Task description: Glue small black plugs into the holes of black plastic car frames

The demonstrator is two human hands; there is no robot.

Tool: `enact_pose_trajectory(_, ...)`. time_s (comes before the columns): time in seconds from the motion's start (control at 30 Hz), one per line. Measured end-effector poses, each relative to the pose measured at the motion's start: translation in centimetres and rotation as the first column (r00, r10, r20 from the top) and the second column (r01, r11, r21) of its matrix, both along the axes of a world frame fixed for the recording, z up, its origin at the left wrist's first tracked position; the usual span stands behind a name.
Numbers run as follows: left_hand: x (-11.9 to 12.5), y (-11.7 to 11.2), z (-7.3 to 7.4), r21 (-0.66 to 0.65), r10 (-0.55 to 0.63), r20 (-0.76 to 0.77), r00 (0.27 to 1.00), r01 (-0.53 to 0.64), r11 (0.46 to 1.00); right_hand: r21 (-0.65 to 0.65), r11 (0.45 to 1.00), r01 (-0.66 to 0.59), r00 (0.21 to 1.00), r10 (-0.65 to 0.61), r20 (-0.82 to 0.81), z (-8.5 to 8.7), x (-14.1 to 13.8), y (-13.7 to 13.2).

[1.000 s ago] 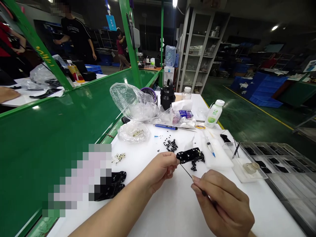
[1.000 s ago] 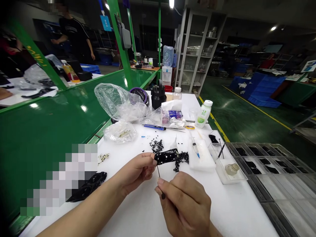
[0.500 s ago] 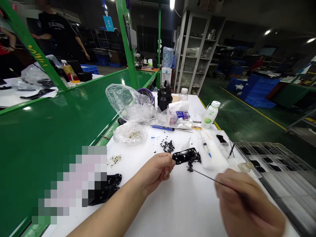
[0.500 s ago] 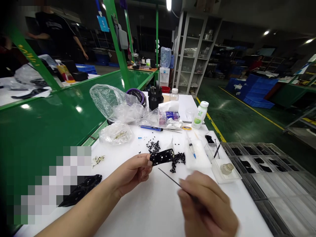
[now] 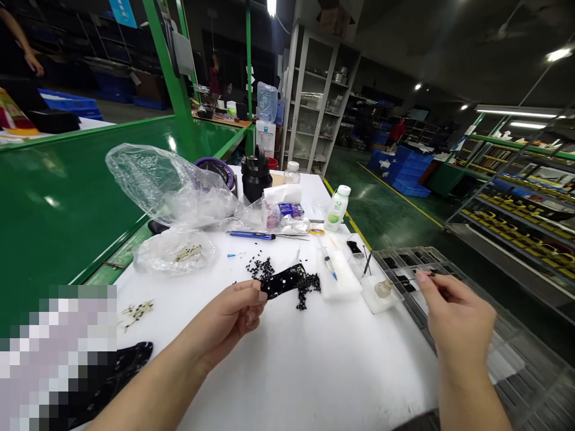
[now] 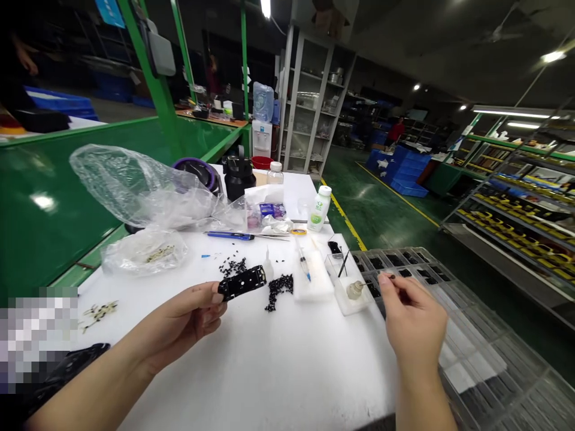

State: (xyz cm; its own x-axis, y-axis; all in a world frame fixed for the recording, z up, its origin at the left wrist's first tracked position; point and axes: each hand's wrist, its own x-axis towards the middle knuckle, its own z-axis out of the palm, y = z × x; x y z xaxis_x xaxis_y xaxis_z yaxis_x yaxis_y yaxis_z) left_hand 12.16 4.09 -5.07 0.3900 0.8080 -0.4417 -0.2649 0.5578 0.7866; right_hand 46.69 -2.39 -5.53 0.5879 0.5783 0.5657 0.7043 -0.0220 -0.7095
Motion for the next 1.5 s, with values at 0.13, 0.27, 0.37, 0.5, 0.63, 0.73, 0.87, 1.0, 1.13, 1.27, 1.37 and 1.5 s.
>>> enact_pose_trajectory(0.13,-0.1,0.0,-0.1,0.022,0.007,0.037,0.999,-0.008,1.000,-0.327,0.944,-0.042,0.993,0.077,0.094,1.6,-1.6,0.0)
enact_pose_trajectory(0.27,0.0,-0.1,-0.1,0.056,-0.008,0.073,0.997,0.003,0.998,0.042,0.964,-0.263,0.945,0.249,0.210,4.7,-7.5,-0.2)
enact_pose_trajectory(0.37,0.1,-0.2,0.1,0.055,-0.007,0.081,0.997,0.003,0.998,-0.101,0.736,-0.669,0.702,0.671,0.240,5.2,-12.0,1.7)
enact_pose_trajectory(0.5,0.1,-0.3,0.3,0.091,-0.005,0.065,0.998,0.000,0.996,-0.145,0.496,-0.856,0.507,0.860,-0.053,1.8,-14.2,4.8)
enact_pose_trajectory(0.63,0.1,-0.4,0.0,0.109,-0.011,0.011,1.000,0.009,0.994,-0.045,0.416,-0.908,0.412,0.872,-0.263,-1.3,-14.1,5.5)
enact_pose_trajectory(0.73,0.1,-0.4,-0.3,0.119,-0.015,-0.050,0.999,0.021,0.993,-0.019,0.443,-0.896,0.424,0.845,-0.325,-1.9,-14.0,5.0)
enact_pose_trajectory(0.87,0.0,-0.3,-0.5,0.136,-0.016,-0.106,0.994,0.030,0.990,-0.001,0.441,-0.897,0.409,0.830,-0.380,-1.7,-14.3,4.9)
enact_pose_trajectory(1.0,0.0,-0.2,-0.5,0.155,-0.035,-0.132,0.991,0.055,0.986,-0.017,0.444,-0.896,0.414,0.819,-0.398,-1.5,-14.4,5.1)
enact_pose_trajectory(1.13,-0.1,-0.2,-0.5,0.160,-0.053,-0.168,0.984,0.080,0.984,-0.030,0.442,-0.897,0.415,0.815,-0.404,-1.3,-14.4,5.0)
enact_pose_trajectory(1.27,-0.2,-0.2,-0.3,0.161,-0.050,-0.183,0.982,0.080,0.984,-0.030,0.441,-0.897,0.412,0.811,-0.415,-1.2,-14.4,4.8)
enact_pose_trajectory(1.37,-0.2,-0.1,-0.2,0.154,-0.044,-0.170,0.985,0.071,0.986,-0.027,0.440,-0.898,0.410,0.812,-0.416,-1.2,-14.4,4.8)
enact_pose_trajectory(1.5,-0.4,-0.1,0.0,0.145,-0.034,-0.129,0.991,0.053,0.988,-0.016,0.446,-0.895,0.407,0.801,-0.439,-1.1,-14.5,4.8)
